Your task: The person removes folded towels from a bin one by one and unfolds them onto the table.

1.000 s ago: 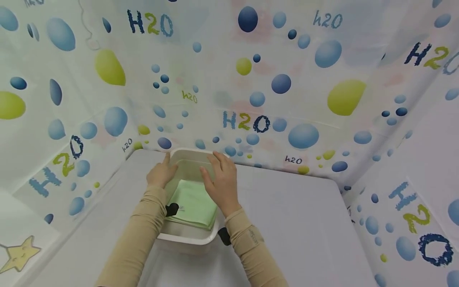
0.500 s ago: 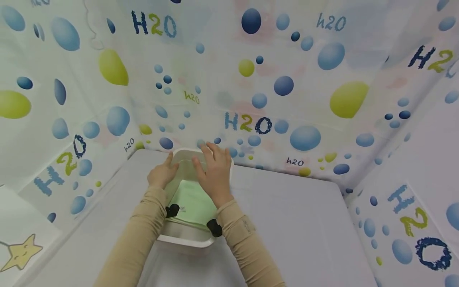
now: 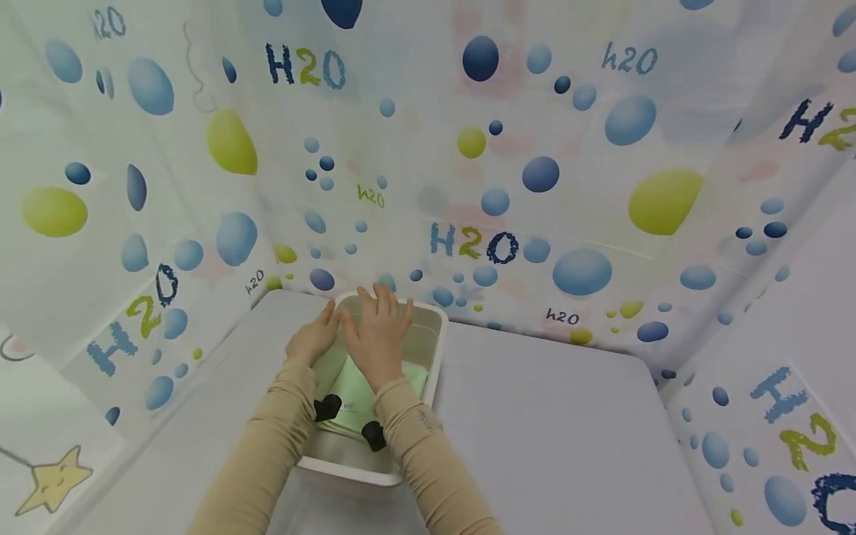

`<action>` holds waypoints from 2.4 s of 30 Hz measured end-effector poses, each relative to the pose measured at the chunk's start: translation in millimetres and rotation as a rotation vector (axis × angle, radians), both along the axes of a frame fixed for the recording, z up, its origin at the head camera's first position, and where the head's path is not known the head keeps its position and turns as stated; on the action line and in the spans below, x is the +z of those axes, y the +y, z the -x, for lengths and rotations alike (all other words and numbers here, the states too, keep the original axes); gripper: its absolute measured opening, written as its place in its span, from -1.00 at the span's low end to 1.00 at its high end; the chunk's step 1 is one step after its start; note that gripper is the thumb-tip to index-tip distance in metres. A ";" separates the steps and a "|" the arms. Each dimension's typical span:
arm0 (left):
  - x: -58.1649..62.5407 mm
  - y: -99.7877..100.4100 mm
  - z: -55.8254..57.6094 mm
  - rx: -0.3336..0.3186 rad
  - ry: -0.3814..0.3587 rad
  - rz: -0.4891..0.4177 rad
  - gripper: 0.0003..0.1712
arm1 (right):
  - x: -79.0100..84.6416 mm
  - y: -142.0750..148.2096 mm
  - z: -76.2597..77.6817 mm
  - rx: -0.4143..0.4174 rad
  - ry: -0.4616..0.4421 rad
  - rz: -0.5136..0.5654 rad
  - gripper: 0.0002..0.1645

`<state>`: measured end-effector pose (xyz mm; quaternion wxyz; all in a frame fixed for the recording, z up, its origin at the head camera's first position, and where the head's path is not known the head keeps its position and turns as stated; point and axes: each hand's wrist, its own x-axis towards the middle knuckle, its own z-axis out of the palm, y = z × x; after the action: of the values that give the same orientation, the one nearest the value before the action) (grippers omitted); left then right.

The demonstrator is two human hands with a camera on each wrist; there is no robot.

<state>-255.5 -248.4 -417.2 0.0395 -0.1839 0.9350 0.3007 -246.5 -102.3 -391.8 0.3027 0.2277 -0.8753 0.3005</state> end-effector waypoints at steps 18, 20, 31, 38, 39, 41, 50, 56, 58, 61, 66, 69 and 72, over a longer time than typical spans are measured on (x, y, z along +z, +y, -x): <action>-2.1 1.3 -0.2 0.008 0.052 -0.032 -0.32 | -36.7 -13.4 21.9 -0.033 -0.218 -0.053 -0.34; -1.8 -0.4 -0.8 0.009 0.058 -0.041 -0.31 | -39.7 -14.1 23.9 -0.040 -0.252 -0.082 -0.28; 2.4 -5.2 -3.4 -0.008 0.052 -0.076 -0.31 | -59.4 -21.0 31.4 -0.048 -0.372 -0.217 -0.19; -0.1 -3.9 -2.5 -0.008 0.070 -0.048 -0.32 | -68.3 -22.7 34.3 -0.054 -0.381 -0.237 -0.17; -0.7 -3.4 -2.1 -0.007 0.074 -0.046 -0.31 | -69.7 -22.4 34.6 -0.052 -0.383 -0.244 -0.17; -1.6 -1.9 -1.8 -0.006 0.077 -0.046 -0.31 | -73.1 -21.7 34.8 -0.055 -0.393 -0.275 -0.16; 4.1 4.1 1.6 0.005 0.075 -0.040 -0.34 | -82.5 -20.0 42.6 -0.078 -0.362 -0.362 -0.14; 4.4 7.1 -0.3 0.006 0.075 -0.036 -0.33 | -92.7 -19.4 44.9 -0.092 -0.398 -0.423 -0.14; 2.1 9.0 -2.2 0.004 0.080 -0.031 -0.33 | -98.3 -19.5 43.7 -0.096 -0.413 -0.434 -0.13; -3.0 12.1 -8.0 0.004 0.086 -0.022 -0.34 | -108.1 -20.0 38.7 -0.109 -0.412 -0.444 -0.12; -16.7 18.2 -20.6 0.017 0.081 -0.035 -0.34 | -130.7 -17.6 26.7 -0.123 -0.420 -0.465 -0.11; -22.0 19.9 -23.7 0.025 0.080 -0.036 -0.34 | -145.0 -17.6 24.7 -0.131 -0.428 -0.480 -0.07; -21.4 18.9 -22.4 0.028 0.091 -0.016 -0.35 | -150.0 -21.3 25.1 -0.135 -0.429 -0.495 -0.06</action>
<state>-233.1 -229.4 -438.6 -0.0056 -0.1828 0.9308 0.3166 -271.6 -123.6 -541.8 0.0662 0.1675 -0.9786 0.0993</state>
